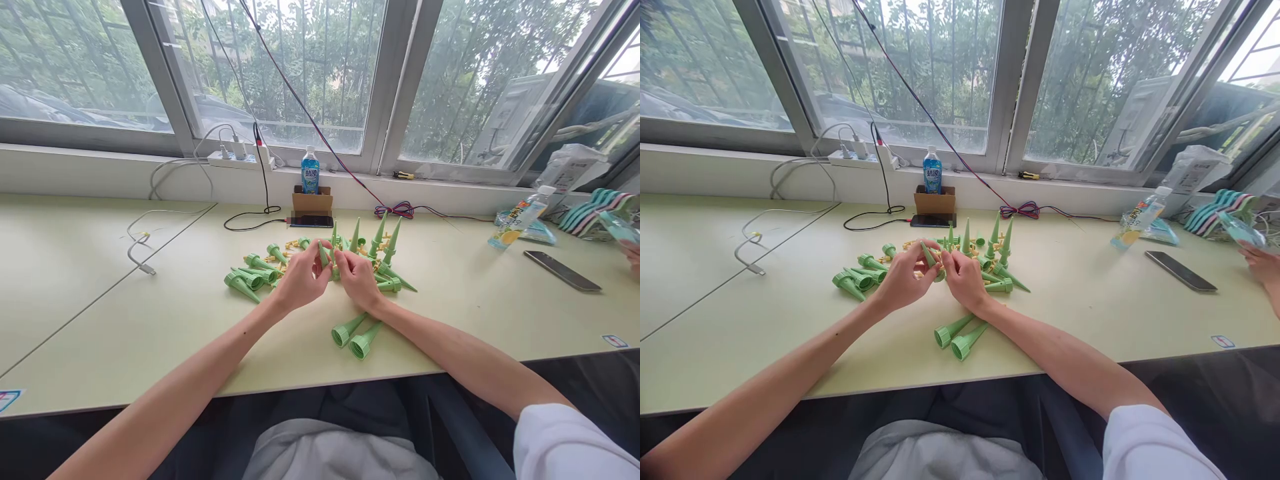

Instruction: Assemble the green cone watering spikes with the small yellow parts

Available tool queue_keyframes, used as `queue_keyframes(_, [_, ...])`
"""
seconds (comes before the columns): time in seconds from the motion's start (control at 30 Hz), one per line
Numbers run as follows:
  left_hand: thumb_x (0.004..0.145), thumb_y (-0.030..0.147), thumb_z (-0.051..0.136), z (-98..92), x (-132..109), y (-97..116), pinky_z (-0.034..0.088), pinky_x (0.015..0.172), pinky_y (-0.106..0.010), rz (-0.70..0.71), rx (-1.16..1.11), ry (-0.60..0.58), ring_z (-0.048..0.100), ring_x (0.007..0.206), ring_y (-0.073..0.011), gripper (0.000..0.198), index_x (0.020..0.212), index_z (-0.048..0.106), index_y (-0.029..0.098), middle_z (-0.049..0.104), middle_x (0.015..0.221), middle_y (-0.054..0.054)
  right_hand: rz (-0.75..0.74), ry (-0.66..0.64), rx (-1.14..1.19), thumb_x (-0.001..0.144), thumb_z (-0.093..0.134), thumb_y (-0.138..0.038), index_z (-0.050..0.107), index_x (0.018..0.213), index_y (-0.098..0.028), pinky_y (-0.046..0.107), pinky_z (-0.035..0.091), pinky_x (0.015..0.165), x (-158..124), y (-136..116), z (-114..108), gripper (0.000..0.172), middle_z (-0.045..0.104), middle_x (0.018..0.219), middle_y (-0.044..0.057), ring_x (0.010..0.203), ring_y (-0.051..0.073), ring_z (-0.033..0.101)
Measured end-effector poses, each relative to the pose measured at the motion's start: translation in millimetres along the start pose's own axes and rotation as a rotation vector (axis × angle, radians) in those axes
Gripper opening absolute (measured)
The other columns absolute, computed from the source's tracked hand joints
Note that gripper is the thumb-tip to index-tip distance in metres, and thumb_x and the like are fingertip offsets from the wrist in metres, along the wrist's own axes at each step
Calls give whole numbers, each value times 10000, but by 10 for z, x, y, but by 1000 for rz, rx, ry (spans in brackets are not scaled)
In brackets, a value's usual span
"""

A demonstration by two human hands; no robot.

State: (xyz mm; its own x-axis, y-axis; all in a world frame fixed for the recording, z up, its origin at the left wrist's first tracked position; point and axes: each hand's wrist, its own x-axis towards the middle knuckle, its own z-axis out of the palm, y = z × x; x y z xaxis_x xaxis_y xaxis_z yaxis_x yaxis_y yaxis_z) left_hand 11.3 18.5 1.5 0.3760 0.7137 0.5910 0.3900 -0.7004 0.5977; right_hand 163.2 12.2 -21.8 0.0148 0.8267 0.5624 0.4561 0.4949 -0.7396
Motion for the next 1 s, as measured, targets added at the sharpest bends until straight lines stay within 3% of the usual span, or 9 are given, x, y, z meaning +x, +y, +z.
queue_keyframes(0.2, [841, 201, 535, 19, -20, -3, 499, 617, -245, 68, 108, -35, 515, 563, -95, 256, 1096, 519, 215, 579, 704, 38, 6, 17, -5, 962, 379, -437, 279, 574, -205, 278, 204, 512, 21, 28, 19, 463, 282, 517, -44, 516, 102, 255])
queue_keyframes(0.47, [843, 242, 544, 8, 19, -11, 510, 608, -240, -47, 0, 7, 562, 593, -105, 229, 1066, 505, 207, 594, 720, 29, -14, -11, 11, 958, 392, -468, 299, 596, -208, 270, 217, 508, 14, 55, 56, 455, 286, 529, -49, 514, 102, 267])
queue_keyframes(0.8, [848, 263, 542, -11, 30, 16, 515, 618, -261, -60, 54, -7, 548, 577, -114, 226, 1066, 521, 203, 576, 657, 40, -33, -31, 2, 952, 402, -428, 292, 607, -216, 270, 231, 511, 3, 67, 56, 420, 298, 534, -52, 511, 104, 274])
queue_keyframes(1.0, [830, 290, 567, -12, 42, 32, 531, 627, -266, -112, -22, -4, 619, 646, -131, 186, 990, 547, 197, 663, 778, -9, -37, -18, 2, 962, 407, -428, 300, 626, -217, 265, 240, 512, -13, 32, 36, 411, 316, 543, -54, 514, 104, 280])
